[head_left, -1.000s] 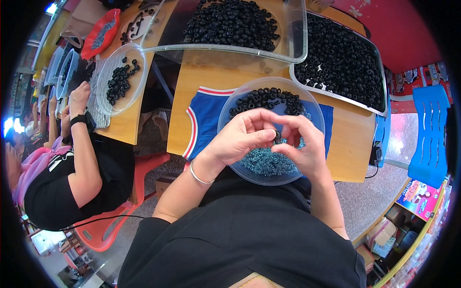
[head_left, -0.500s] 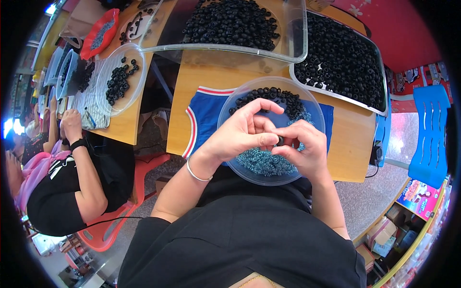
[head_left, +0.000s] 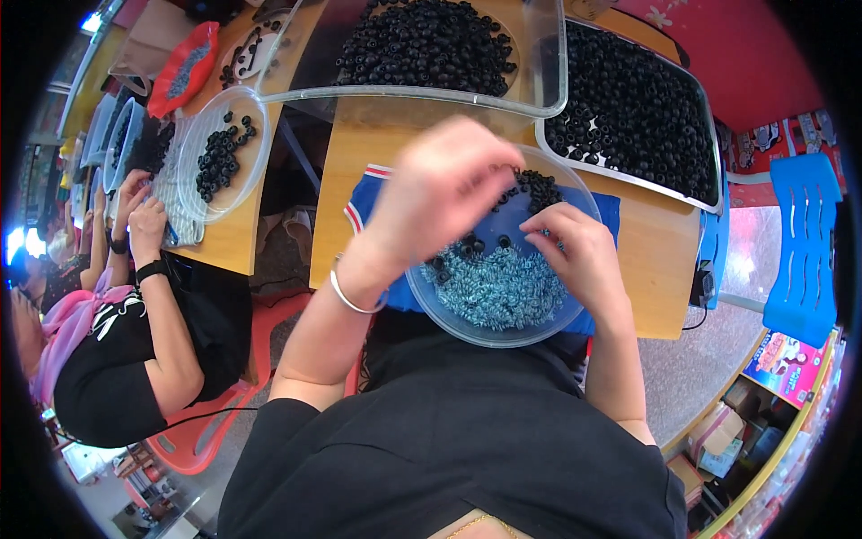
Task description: The person assembles small components by picking black plastic pieces and small springs from a bowl and inserting the springs into the plastic pieces by hand.
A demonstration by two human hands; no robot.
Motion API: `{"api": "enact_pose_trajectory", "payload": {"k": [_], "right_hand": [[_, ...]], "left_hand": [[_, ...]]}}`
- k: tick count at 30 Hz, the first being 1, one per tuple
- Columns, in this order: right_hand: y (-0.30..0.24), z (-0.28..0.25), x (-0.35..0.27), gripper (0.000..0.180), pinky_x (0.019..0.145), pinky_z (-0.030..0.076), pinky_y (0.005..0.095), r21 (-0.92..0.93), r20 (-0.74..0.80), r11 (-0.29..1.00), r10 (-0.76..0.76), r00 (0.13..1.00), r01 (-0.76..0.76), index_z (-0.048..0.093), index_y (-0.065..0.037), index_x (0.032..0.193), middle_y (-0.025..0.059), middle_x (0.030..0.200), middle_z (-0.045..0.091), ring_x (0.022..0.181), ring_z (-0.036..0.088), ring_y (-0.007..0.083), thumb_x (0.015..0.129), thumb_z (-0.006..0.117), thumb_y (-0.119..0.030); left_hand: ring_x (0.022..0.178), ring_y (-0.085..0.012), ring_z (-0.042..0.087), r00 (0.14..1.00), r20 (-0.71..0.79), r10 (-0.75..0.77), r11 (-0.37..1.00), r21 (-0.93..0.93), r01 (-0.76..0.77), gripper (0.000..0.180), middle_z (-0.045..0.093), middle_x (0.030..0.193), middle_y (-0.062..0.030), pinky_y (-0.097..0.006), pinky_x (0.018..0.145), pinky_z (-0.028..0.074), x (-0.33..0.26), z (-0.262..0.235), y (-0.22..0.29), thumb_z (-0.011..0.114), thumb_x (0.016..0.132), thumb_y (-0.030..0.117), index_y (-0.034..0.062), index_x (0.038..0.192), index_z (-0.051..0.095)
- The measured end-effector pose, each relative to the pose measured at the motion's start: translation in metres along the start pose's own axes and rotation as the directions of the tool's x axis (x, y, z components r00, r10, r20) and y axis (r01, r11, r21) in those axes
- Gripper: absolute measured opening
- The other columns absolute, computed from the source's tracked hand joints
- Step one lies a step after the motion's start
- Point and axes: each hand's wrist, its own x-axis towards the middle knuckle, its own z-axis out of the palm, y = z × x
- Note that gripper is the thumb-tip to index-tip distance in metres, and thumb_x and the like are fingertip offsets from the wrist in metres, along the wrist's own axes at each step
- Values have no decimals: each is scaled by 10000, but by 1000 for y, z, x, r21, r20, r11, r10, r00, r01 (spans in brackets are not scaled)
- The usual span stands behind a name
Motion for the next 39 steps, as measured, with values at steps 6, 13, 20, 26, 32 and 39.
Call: {"api": "enact_pose_trajectory", "payload": {"k": [6, 13, 20, 26, 32, 39], "right_hand": [[2, 10, -1, 134, 638, 504, 399, -186, 103, 982, 8, 995, 11, 591, -77, 828, 74, 787, 634, 769, 635, 283, 728, 679, -87], [1, 24, -2, 148, 626, 507, 394, -350, 74, 935, -32, 997, 56, 556, -71, 816, 76, 763, 616, 749, 633, 271, 716, 665, -65], [3, 20, -4, 175, 649, 527, 355, -289, -25, 949, -139, 990, 126, 657, -49, 893, 109, 826, 607, 733, 631, 264, 719, 656, -32], [-5, 8, -5, 134, 585, 492, 239, 275, -141, 960, 102, 985, -60, 680, -17, 907, 68, 842, 617, 660, 603, 126, 778, 660, 15], [-12, 12, -4, 231, 563, 464, 212, 307, -195, 949, -15, 981, 76, 727, -62, 957, 33, 826, 619, 650, 568, 77, 746, 719, 33], [-9, 12, -7, 262, 562, 474, 230, 266, -166, 955, -89, 982, 132, 734, -91, 967, 28, 806, 614, 660, 581, 107, 732, 733, 22]], "left_hand": [[864, -268, 585, 902, 431, 13, 981, 171, -96, 169, 606, 851, -66, -368, 740, 503, -36, 43, -11, 619, 700, -9, 68, 850, 634], [859, -271, 588, 886, 463, 12, 972, 202, -119, 179, 604, 852, -75, -362, 746, 501, -42, 47, -21, 612, 678, -14, 64, 836, 648], [862, -242, 629, 911, 400, -104, 994, 19, 105, 209, 599, 866, -83, -326, 758, 519, -42, 46, -16, 612, 723, -53, 19, 912, 665], [931, -109, 606, 842, 366, -397, 477, -701, 530, 224, 573, 895, -19, -246, 831, 511, -49, 41, -13, 595, 822, -66, -1, 1030, 649], [949, -102, 601, 815, 395, -424, 342, -763, 548, 465, 605, 1017, -47, -251, 867, 498, -51, 43, -3, 630, 809, -49, 8, 1249, 492], [950, -121, 616, 787, 394, -475, 333, -748, 574, 350, 610, 1001, -68, -268, 850, 525, -54, 40, -5, 647, 809, -39, 9, 1122, 499]]}}
